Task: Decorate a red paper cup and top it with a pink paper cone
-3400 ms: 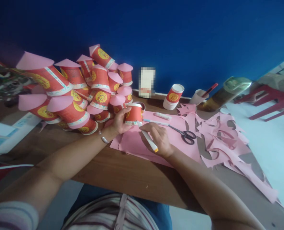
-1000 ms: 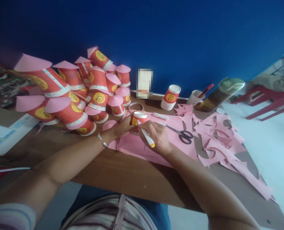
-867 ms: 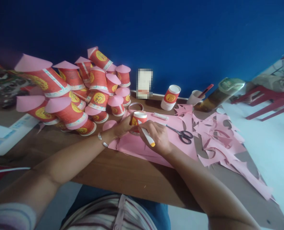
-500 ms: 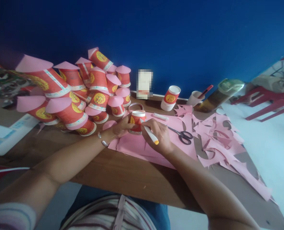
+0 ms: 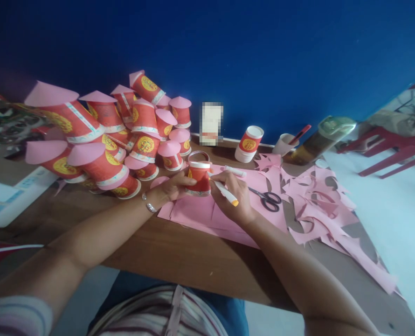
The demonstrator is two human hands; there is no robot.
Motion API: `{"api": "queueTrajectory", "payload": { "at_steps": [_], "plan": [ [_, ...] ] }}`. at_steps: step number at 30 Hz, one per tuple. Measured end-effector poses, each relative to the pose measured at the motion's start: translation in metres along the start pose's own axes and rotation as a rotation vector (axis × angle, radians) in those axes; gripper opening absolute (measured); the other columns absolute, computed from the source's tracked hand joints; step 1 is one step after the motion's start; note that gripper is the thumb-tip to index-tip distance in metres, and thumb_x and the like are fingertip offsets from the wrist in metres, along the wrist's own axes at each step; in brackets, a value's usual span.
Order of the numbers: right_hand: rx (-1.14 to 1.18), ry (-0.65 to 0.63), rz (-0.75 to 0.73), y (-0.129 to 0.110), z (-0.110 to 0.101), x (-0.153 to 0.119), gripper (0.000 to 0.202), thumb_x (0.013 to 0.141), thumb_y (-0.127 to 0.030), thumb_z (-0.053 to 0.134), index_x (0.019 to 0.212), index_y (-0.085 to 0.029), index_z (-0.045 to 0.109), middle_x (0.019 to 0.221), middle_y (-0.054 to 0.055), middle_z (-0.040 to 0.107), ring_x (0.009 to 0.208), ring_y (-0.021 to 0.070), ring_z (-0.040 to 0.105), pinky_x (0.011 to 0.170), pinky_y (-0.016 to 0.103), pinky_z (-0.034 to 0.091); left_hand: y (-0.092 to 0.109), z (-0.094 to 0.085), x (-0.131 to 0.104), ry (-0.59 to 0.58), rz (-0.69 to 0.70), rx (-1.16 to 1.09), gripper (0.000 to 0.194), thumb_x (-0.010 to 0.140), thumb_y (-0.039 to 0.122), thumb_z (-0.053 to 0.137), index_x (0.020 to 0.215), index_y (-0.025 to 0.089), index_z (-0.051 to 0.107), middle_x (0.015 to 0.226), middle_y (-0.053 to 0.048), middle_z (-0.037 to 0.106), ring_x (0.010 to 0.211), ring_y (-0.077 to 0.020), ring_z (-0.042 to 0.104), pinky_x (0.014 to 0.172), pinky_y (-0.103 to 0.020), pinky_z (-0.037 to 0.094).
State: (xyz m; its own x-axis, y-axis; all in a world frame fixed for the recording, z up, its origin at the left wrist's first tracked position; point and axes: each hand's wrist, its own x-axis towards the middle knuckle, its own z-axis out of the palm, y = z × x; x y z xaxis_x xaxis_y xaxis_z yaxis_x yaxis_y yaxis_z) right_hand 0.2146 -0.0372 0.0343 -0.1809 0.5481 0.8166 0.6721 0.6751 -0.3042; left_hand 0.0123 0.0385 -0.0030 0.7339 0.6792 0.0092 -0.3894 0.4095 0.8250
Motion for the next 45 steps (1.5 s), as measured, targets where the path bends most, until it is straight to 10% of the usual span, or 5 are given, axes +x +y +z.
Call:
{"api": "queueTrajectory", "payload": {
  "at_steps": [45],
  "plan": [
    [-0.012,0.009,-0.033,-0.0065,-0.0026,-0.0001,0.011,0.096,-0.015,0.064,0.097,-0.025,0.060,0.074,-0.002,0.072,0.059,0.0154,0.068,0.055,0.027,0.052,0.0024,0.0005,0.0002,0.018,0.040,-0.002,0.048,0.073,0.028,0.086,0.117,0.016,0.072,0.108,-0.011,0.080,0.103,-0.0275,0.077,0.094,-0.040,0.060]
  ]
}}
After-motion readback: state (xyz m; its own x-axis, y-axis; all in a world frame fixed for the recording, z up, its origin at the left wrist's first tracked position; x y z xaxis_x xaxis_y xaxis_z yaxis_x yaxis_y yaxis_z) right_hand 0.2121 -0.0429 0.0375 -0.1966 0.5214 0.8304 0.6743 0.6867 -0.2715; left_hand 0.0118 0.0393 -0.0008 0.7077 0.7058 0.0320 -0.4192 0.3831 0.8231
